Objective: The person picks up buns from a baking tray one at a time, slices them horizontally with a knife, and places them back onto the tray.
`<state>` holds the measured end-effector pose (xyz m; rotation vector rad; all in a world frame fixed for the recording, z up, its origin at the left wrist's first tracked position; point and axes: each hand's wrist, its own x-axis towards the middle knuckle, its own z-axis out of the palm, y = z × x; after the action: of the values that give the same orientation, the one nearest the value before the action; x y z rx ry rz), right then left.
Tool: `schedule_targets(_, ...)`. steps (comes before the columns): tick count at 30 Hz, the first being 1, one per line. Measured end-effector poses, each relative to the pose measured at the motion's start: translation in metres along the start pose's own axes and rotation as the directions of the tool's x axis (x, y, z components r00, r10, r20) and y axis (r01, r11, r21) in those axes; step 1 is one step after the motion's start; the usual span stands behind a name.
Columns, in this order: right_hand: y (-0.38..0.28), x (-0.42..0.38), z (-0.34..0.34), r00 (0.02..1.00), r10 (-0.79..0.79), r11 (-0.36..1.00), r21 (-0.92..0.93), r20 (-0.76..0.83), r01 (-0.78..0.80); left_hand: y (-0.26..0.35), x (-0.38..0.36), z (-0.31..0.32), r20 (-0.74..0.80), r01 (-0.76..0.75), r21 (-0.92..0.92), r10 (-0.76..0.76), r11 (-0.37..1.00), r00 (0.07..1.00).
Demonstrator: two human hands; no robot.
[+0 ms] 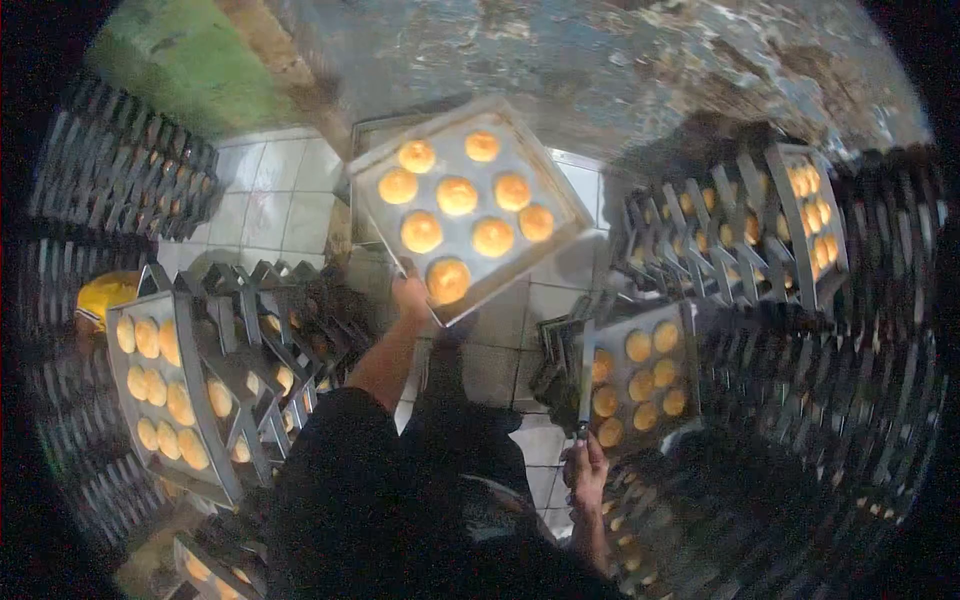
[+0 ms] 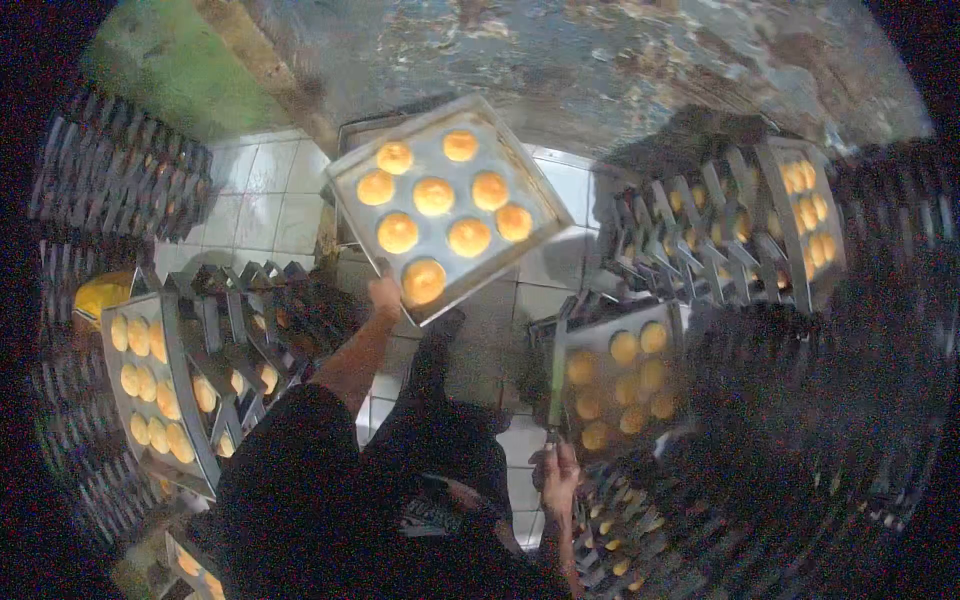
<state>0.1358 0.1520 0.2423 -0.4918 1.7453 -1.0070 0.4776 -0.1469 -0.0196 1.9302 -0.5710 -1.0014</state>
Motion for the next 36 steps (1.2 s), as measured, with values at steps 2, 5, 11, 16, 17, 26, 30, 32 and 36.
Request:
schedule_targets(2, 0.0, 0.025, 0.022, 0.999, 0.035, 0.995, -0.097, 0.024, -0.032, -0.02, 0.07, 0.003, 0.043, -0.132, 0.573, 0.132, 0.809, 0.99)
schedule_targets(5, -0.037, 0.045, 0.069, 0.986, 0.084, 0.979, -0.199, 0.144, -0.055, -0.09, 0.166, 0.006, 0.117, -0.233, 0.712, 0.215, 0.663, 0.97)
schedule_targets(11, 0.023, 0.107, 0.068, 0.938, 0.251, 0.966, -0.006, 0.239, -0.258, -0.167, 0.278, 0.03, -0.144, 0.065, 0.591, 0.026, 0.804, 0.989)
schedule_targets(16, 0.013, 0.118, 0.092, 0.991, 0.022, 0.913, -0.406, 0.13, 0.033, -0.106, 0.238, 0.035, -0.322, 0.383, 0.225, -0.303, 0.896, 0.897)
schedule_targets(17, 0.006, 0.115, 0.096, 0.995, 0.054, 0.913, -0.408, 0.083, -0.015, -0.116, 0.236, 0.027, -0.267, 0.272, 0.291, -0.195, 0.917, 0.944)
schedule_targets(26, -0.005, 0.065, 0.072, 0.857, 0.515, 0.838, 0.198, 0.02, -0.508, -0.006, 0.027, 0.142, 0.347, -0.718, 0.223, 0.635, 0.659, 0.69)
schedule_targets(30, 0.055, 0.019, 0.034, 0.857, 0.461, 0.835, 0.44, -0.229, -0.332, 0.025, -0.183, 0.204, 0.889, -0.555, 0.105, 0.173, 0.825, 0.425)
schedule_targets(32, 0.087, -0.012, -0.001, 0.844, 0.463, 0.858, 0.376, -0.272, -0.35, 0.016, -0.269, 0.235, 0.995, -0.636, 0.034, 0.034, 0.771, 0.094)
schedule_targets(36, 0.158, -0.061, -0.062, 0.858, 0.291, 0.957, 0.119, -0.424, -0.265, -0.132, -0.341, 0.317, 0.978, -0.366, -0.167, 0.107, 0.916, -0.178)
